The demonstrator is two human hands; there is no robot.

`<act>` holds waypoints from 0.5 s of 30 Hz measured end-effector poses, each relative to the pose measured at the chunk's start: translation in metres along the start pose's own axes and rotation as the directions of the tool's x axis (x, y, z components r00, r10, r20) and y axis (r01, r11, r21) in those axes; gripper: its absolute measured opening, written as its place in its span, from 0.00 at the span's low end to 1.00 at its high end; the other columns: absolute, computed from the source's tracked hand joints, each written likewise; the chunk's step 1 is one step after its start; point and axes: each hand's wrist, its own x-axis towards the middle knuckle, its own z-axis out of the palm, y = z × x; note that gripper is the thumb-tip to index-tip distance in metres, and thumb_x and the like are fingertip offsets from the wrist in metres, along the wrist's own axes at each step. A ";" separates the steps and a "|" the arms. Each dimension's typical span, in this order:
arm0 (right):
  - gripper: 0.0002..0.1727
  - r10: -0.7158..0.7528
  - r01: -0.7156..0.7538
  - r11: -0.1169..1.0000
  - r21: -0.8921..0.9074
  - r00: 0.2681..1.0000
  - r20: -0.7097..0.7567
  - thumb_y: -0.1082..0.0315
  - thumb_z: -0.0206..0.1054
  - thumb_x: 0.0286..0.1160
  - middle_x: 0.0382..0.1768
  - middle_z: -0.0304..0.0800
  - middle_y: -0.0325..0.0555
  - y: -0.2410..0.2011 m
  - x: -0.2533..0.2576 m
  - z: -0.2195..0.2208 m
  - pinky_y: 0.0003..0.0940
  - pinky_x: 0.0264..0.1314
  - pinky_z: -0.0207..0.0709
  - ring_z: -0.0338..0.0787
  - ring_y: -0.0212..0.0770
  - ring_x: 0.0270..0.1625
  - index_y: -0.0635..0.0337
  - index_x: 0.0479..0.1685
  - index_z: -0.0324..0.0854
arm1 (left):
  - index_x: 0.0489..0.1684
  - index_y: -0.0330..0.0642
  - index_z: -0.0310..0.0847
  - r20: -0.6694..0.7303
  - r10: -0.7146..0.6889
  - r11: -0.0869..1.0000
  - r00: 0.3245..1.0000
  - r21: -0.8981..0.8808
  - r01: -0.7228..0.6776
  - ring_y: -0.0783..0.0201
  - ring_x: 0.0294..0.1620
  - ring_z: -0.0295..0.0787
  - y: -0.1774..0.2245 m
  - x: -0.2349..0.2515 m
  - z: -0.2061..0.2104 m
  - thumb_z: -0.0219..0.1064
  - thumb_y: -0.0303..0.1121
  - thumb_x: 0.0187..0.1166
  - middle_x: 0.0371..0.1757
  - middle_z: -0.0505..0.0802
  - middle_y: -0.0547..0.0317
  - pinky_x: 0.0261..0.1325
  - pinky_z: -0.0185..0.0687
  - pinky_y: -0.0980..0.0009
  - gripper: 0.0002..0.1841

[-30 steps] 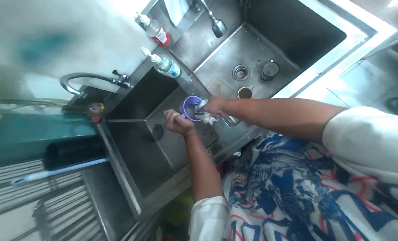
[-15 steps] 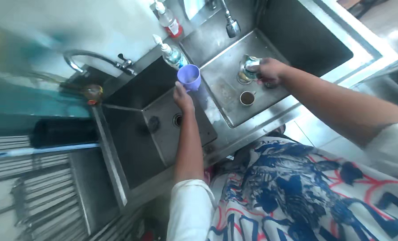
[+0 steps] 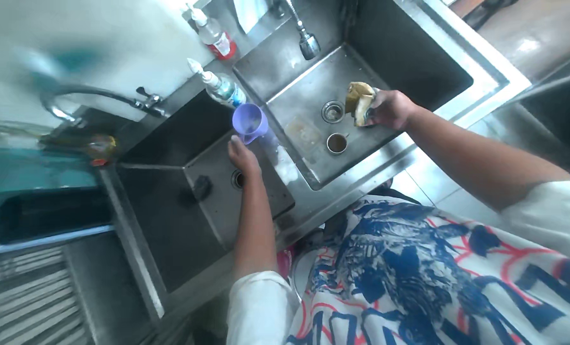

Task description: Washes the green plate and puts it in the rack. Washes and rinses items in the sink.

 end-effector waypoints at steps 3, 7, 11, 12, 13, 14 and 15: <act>0.19 0.011 -0.019 0.982 0.188 0.999 0.044 0.59 0.42 0.77 0.41 0.91 0.41 0.001 0.008 -0.011 0.42 0.46 0.86 0.91 0.40 0.44 0.50 0.51 0.78 | 0.74 0.21 0.69 -0.208 0.095 0.992 0.973 0.106 -0.074 0.56 0.71 0.81 0.012 -0.017 -0.008 0.47 0.39 0.95 0.70 0.83 0.33 0.78 0.72 0.66 0.25; 0.26 -0.001 -0.017 0.941 0.338 0.999 0.054 0.48 0.40 0.77 0.46 0.92 0.45 -0.013 0.017 -0.027 0.47 0.52 0.86 0.92 0.44 0.49 0.52 0.54 0.80 | 0.62 0.17 0.70 -0.116 0.366 0.928 0.923 0.112 -0.354 0.70 0.55 0.79 0.059 -0.085 0.007 0.46 0.33 0.94 0.54 0.82 0.44 0.64 0.73 0.75 0.20; 0.24 0.083 -0.040 0.949 0.313 0.988 -0.127 0.52 0.38 0.85 0.48 0.91 0.49 -0.037 0.024 -0.038 0.47 0.48 0.88 0.92 0.48 0.47 0.53 0.58 0.77 | 0.52 0.24 0.81 0.377 0.207 0.974 0.903 0.011 -0.228 0.71 0.43 0.84 0.070 -0.117 0.060 0.56 0.30 0.87 0.45 0.88 0.50 0.51 0.81 0.73 0.14; 0.23 0.108 -0.059 0.960 0.273 0.980 -0.167 0.54 0.40 0.86 0.49 0.91 0.49 -0.042 0.027 -0.044 0.46 0.47 0.87 0.92 0.47 0.47 0.53 0.61 0.77 | 0.51 0.27 0.82 0.445 0.130 0.988 0.886 0.020 -0.155 0.72 0.41 0.84 0.070 -0.118 0.073 0.58 0.29 0.86 0.43 0.88 0.52 0.49 0.82 0.74 0.12; 0.22 0.129 -0.081 0.971 0.226 0.970 -0.205 0.56 0.42 0.86 0.51 0.90 0.49 -0.046 0.029 -0.051 0.44 0.49 0.87 0.92 0.46 0.48 0.53 0.64 0.76 | 0.51 0.29 0.83 0.493 0.062 0.994 0.868 0.048 -0.098 0.72 0.40 0.83 0.070 -0.119 0.083 0.59 0.29 0.86 0.42 0.88 0.53 0.48 0.81 0.74 0.11; 0.20 0.142 -0.103 0.981 0.167 0.960 -0.242 0.56 0.44 0.87 0.52 0.88 0.47 -0.051 0.029 -0.058 0.42 0.49 0.87 0.91 0.44 0.49 0.52 0.66 0.75 | 0.51 0.30 0.83 0.526 0.025 0.994 0.850 0.079 -0.078 0.72 0.39 0.82 0.069 -0.121 0.091 0.59 0.29 0.87 0.43 0.88 0.54 0.47 0.80 0.74 0.11; 0.19 0.139 -0.116 0.988 0.099 0.952 -0.274 0.57 0.47 0.88 0.52 0.88 0.45 -0.054 0.027 -0.065 0.40 0.49 0.86 0.90 0.42 0.49 0.51 0.68 0.73 | 0.52 0.31 0.83 0.547 0.009 0.991 0.837 0.107 -0.080 0.72 0.38 0.82 0.068 -0.123 0.095 0.60 0.30 0.87 0.43 0.88 0.53 0.46 0.80 0.73 0.11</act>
